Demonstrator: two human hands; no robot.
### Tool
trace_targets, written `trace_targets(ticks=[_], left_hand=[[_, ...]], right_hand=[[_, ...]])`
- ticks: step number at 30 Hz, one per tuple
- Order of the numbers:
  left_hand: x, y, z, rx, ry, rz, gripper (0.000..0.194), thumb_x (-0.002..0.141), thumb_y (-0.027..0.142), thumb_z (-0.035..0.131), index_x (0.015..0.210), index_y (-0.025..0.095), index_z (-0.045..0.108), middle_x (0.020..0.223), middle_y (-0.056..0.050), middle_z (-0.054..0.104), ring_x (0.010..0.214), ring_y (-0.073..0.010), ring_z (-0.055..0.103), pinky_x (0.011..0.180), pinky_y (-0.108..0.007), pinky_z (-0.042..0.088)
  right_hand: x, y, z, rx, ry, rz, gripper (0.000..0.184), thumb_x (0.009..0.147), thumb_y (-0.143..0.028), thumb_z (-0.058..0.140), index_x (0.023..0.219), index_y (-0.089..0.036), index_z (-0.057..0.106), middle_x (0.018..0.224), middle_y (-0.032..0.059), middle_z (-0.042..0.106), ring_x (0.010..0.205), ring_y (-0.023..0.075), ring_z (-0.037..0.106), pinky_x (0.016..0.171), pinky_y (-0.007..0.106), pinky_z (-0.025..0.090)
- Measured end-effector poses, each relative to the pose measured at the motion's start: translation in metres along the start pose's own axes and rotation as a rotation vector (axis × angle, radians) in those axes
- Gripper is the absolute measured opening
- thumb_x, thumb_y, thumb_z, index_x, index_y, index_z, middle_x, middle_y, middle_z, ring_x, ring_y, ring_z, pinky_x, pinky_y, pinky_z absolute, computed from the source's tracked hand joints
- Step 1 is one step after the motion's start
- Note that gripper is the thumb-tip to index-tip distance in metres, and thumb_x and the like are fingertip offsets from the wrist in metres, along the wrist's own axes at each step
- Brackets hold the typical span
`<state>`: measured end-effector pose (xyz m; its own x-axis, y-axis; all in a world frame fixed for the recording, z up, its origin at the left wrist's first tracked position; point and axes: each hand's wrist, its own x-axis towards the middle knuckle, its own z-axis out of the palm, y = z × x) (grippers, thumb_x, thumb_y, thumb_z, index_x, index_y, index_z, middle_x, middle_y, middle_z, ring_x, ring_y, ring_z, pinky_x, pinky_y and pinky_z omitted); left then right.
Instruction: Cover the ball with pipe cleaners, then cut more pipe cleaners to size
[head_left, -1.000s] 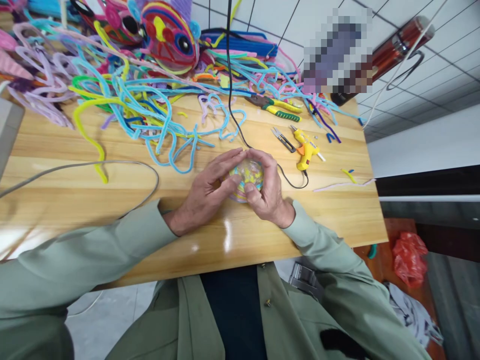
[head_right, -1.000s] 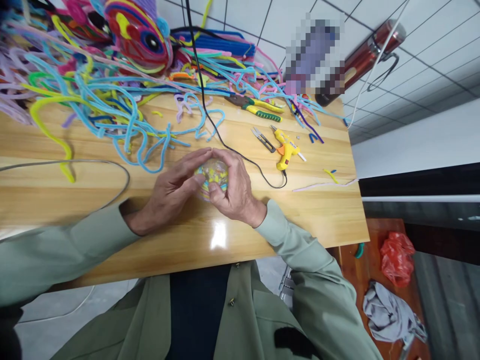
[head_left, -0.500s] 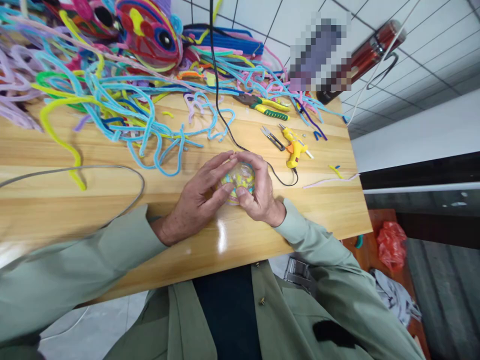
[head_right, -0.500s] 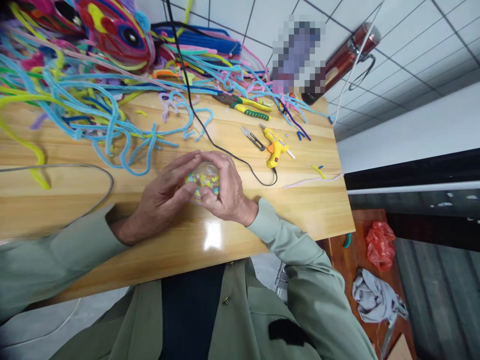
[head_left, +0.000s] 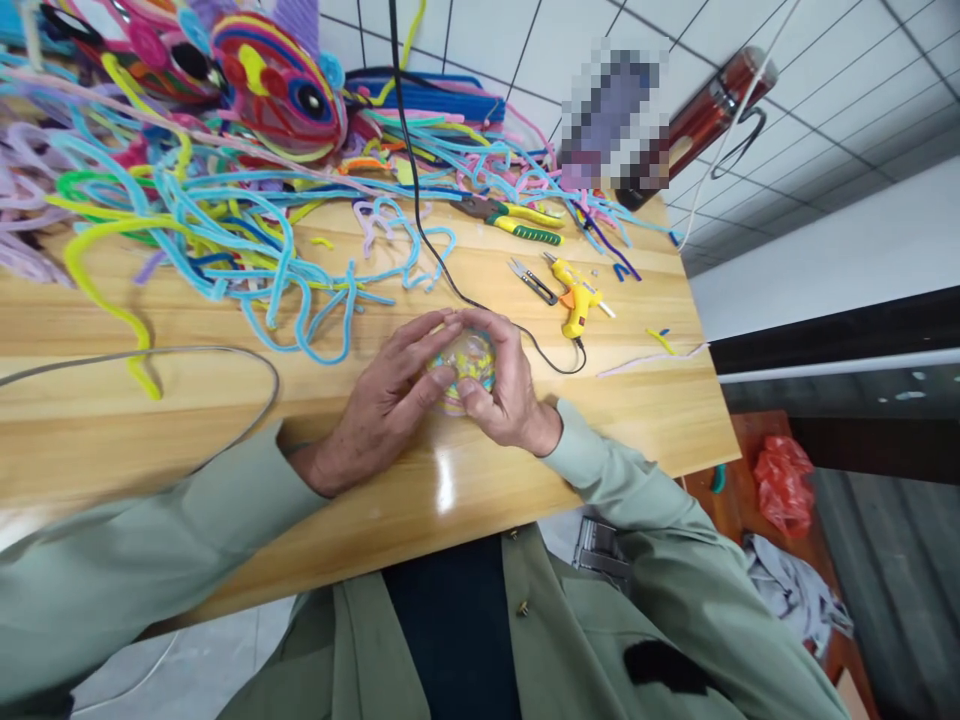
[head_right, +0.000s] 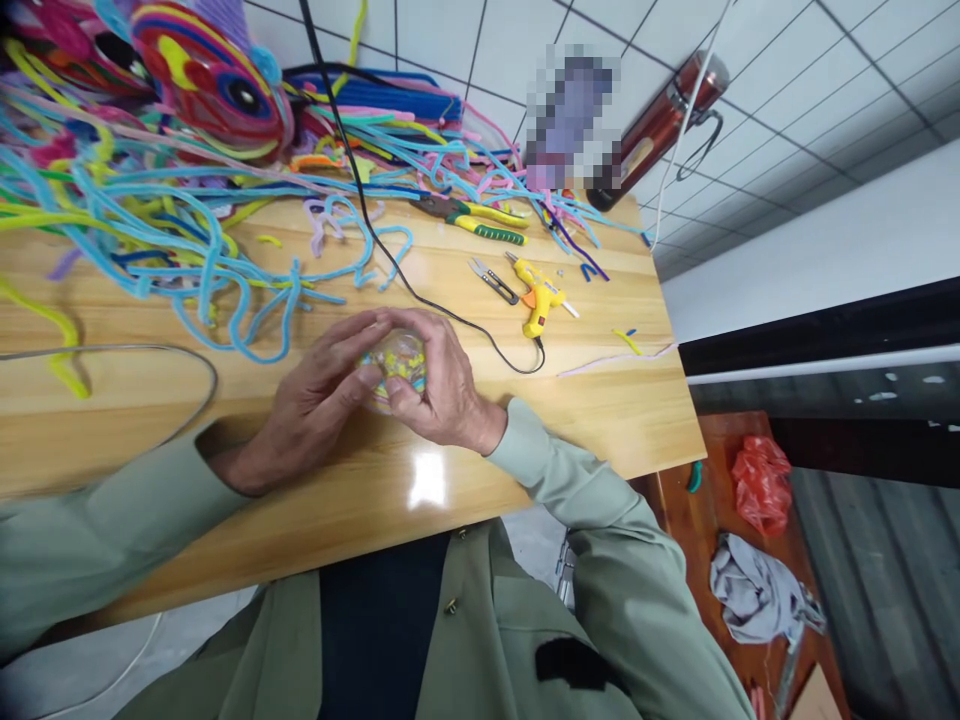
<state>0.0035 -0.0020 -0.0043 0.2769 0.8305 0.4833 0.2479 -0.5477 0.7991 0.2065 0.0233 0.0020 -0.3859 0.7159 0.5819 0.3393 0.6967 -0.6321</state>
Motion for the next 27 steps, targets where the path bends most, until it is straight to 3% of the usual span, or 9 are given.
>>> trace_targets(ticks=[6,14,21,27], left_hand=[[-0.0003,0.0004,-0.0007,-0.003,-0.015,0.060,0.045,0.117,0.035,0.053,0.162,0.029,0.052,0.164,-0.012,0.059,0.155,-0.0277,0.054,0.130,-0.051,0.049],[-0.0010,0.0053,-0.0036,0.134,-0.096,0.064,0.052,0.120,0.040,0.039,0.170,0.027,0.037,0.161,-0.016,0.050,0.154,-0.0294,0.046,0.131,-0.056,0.043],[-0.0042,0.0035,-0.0059,0.174,-0.169,0.066,0.058,0.120,0.036,0.032,0.177,0.034,0.019,0.170,-0.014,0.036,0.162,-0.0272,0.034,0.136,-0.055,0.036],[-0.0021,-0.0001,-0.0026,0.179,-0.142,0.121,0.059,0.120,0.035,0.038,0.175,0.024,0.024,0.171,-0.019,0.040,0.163,-0.0302,0.038,0.136,-0.055,0.039]], right_hand=[[-0.0029,0.0025,0.0004,0.035,0.021,-0.048,0.067,0.106,-0.055,0.056,0.163,-0.024,0.037,0.146,0.0169,0.063,0.137,0.0341,0.064,0.116,0.063,0.057],[-0.0055,0.0077,0.0016,0.001,-0.002,-0.094,0.079,0.107,-0.063,0.053,0.169,-0.021,0.031,0.155,0.0206,0.059,0.143,0.0357,0.063,0.118,0.063,0.057],[0.0009,0.0056,-0.0051,-0.138,-0.145,-0.160,0.079,0.112,-0.066,0.033,0.178,-0.031,0.011,0.175,0.0129,0.046,0.165,0.0343,0.044,0.132,0.064,0.045],[-0.0014,0.0065,-0.0065,-0.181,-0.153,-0.148,0.078,0.112,-0.066,0.030,0.179,-0.032,0.012,0.170,0.0133,0.051,0.161,0.0336,0.051,0.131,0.060,0.049]])
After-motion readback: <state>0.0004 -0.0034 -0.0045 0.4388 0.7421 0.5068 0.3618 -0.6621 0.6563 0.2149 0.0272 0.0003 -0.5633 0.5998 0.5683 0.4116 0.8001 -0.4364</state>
